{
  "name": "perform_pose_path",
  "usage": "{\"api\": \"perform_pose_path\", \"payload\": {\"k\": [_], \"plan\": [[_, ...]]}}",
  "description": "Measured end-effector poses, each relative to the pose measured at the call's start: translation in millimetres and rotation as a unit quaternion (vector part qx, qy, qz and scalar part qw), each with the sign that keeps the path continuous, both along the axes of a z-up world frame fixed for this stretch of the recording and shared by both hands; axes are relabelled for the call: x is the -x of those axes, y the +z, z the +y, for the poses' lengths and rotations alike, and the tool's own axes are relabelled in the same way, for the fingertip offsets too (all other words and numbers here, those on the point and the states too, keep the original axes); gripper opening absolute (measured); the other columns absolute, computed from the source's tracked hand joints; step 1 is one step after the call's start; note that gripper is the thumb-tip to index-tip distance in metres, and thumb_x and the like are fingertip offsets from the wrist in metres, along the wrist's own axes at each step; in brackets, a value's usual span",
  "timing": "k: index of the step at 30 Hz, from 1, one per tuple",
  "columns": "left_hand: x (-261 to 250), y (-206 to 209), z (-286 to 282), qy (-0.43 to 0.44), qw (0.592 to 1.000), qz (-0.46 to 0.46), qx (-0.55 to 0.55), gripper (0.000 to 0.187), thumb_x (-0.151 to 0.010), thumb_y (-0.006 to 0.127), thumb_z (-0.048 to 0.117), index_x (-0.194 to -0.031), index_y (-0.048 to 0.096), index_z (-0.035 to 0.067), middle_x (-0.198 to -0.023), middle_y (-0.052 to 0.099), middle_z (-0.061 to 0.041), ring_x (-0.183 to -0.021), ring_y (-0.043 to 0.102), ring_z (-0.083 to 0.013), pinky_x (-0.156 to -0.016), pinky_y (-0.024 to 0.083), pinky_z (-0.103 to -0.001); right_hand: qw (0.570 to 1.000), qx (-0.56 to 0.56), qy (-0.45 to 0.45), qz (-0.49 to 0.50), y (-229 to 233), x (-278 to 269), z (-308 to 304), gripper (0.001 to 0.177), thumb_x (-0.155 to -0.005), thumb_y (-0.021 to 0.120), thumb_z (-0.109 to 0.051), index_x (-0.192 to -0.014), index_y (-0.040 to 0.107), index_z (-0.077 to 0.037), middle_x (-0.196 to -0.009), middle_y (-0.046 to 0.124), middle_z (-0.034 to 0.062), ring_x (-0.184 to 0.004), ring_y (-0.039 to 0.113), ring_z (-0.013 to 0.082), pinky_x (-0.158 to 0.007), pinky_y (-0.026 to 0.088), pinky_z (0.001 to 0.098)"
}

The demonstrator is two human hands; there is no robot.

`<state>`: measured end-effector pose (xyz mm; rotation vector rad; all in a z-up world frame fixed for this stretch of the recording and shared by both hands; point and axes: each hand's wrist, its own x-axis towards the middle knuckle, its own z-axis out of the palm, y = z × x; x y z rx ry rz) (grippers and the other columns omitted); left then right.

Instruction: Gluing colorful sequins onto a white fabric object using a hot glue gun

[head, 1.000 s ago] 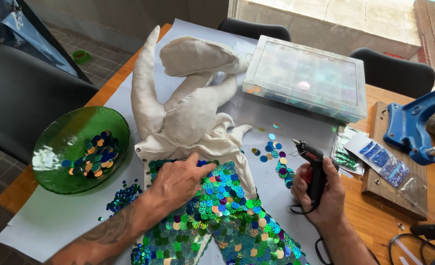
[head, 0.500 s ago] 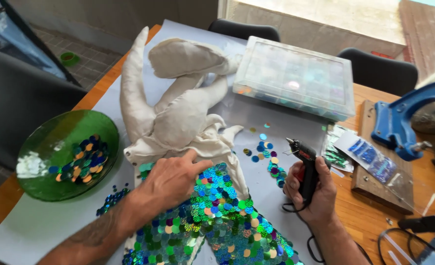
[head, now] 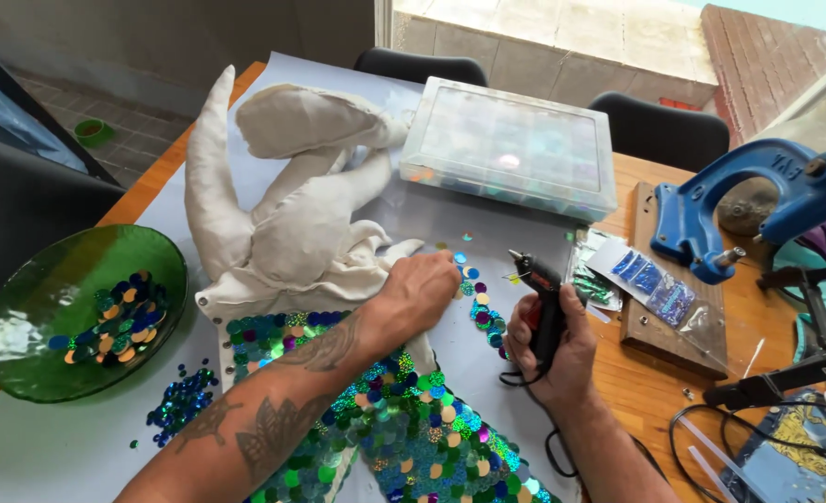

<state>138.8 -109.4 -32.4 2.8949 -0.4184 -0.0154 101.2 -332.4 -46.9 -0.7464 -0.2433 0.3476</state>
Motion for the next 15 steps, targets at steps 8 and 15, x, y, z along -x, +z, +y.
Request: {"api": "perform_pose_path", "payload": {"k": [8,15], "plan": [[16.2,34.4,6.3,0.024,0.998,0.026,0.056,0.004,-0.083,0.077,0.019,-0.087,0.078,0.022,-0.091,0.071,-0.003,-0.089,0.075,-0.0331,-0.080,0.062,-0.049,0.999,0.041,-0.002,-0.008,5.2,5.7,2.0,0.062,-0.110,0.035,-0.052,-0.096,0.064,0.000,-0.058,0.048,0.0128,-0.029,0.047,0.0202,-0.036,0.034,0.0325],[96.9,113.9,80.3,-0.007,0.952,-0.156,0.265,0.007,-0.087,0.075,0.013,-0.088,0.071,0.019,-0.081,0.074,-0.006,-0.086,0.076,-0.0280,-0.073,0.060,-0.042,0.925,0.372,0.000,-0.076,64.9,34.6,29.2,0.054,-0.099,0.058,-0.037,-0.072,0.071,0.009,-0.045,0.057,0.0250,-0.023,0.052,0.0289,-0.027,0.041,0.0370]]}}
